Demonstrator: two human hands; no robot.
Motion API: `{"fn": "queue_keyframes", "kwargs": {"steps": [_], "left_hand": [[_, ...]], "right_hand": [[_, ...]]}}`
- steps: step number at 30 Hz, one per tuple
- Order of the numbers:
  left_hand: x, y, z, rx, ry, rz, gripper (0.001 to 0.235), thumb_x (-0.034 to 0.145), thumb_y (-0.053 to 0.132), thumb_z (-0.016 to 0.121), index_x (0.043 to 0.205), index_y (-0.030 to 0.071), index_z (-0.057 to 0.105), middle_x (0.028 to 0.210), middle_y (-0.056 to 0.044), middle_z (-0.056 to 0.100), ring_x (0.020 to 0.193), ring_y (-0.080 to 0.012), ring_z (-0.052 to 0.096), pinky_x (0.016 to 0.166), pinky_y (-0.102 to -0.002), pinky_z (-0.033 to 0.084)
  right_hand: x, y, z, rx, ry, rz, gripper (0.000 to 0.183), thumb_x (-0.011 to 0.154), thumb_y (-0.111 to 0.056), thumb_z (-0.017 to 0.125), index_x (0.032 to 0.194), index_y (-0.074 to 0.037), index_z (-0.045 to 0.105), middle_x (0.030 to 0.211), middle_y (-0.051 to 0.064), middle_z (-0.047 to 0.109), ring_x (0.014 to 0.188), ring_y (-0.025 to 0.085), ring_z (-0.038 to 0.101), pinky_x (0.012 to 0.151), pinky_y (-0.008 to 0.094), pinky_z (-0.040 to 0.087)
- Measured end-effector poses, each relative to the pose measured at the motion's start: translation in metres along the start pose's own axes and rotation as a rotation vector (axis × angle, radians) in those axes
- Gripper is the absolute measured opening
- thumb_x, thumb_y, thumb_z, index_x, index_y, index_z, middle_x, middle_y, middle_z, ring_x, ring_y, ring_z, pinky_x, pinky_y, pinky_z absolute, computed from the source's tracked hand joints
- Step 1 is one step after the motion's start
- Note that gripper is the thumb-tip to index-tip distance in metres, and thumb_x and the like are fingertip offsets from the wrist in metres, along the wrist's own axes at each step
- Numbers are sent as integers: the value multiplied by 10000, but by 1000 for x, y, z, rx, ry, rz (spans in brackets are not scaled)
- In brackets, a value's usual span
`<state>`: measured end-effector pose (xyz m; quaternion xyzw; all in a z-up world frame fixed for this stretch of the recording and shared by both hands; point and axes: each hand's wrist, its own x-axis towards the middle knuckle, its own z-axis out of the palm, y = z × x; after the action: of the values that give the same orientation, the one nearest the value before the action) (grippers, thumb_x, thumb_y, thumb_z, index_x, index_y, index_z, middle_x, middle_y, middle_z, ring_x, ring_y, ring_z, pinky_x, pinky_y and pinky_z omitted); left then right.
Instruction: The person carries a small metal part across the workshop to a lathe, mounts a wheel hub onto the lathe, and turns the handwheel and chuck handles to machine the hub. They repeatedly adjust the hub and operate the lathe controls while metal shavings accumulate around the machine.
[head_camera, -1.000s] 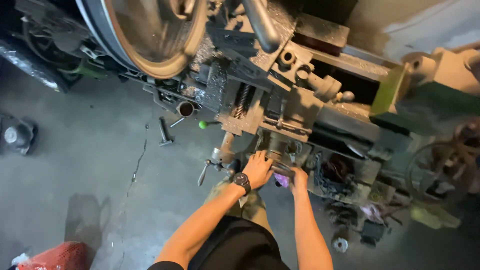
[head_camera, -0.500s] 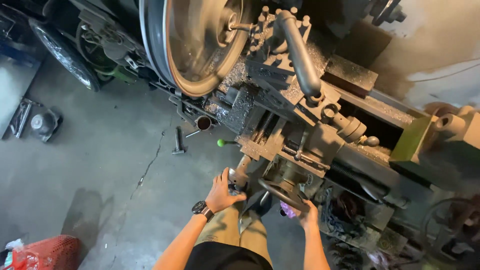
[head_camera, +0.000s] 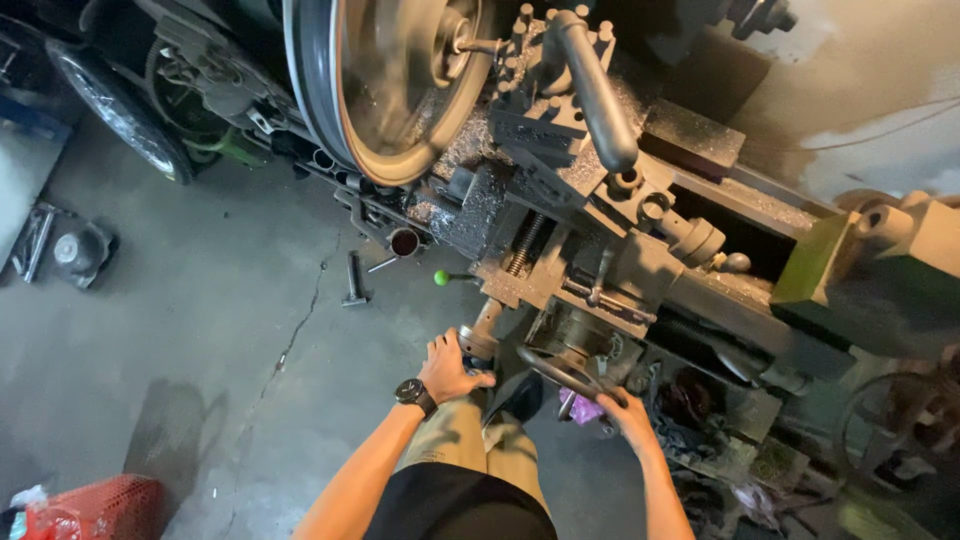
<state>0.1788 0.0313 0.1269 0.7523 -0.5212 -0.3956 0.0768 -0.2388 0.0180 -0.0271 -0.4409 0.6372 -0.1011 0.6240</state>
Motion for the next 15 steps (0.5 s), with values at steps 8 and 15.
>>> {"fn": "queue_keyframes", "kwargs": {"steps": [8,15], "left_hand": [[-33,82,47,-48,326,280,708,788,487,832,1231,-11,593,1197,-254,625,1148,-402,580,954,-546,483],[28,85,188,-1091,-321,-385,517,858,486,737,1032,10,632,875,-169,693,625,-260,707,499,-403,604]], "right_hand": [[-11,-28,18,-74,203,-145,569,775,-481,817,1044,17,757,880,121,753,773,176,677,693,332,527],[-45,-89,35,-249,330,-115,651,736,-539,853,990,53,758,886,189,768,826,245,745,730,362,553]]}}
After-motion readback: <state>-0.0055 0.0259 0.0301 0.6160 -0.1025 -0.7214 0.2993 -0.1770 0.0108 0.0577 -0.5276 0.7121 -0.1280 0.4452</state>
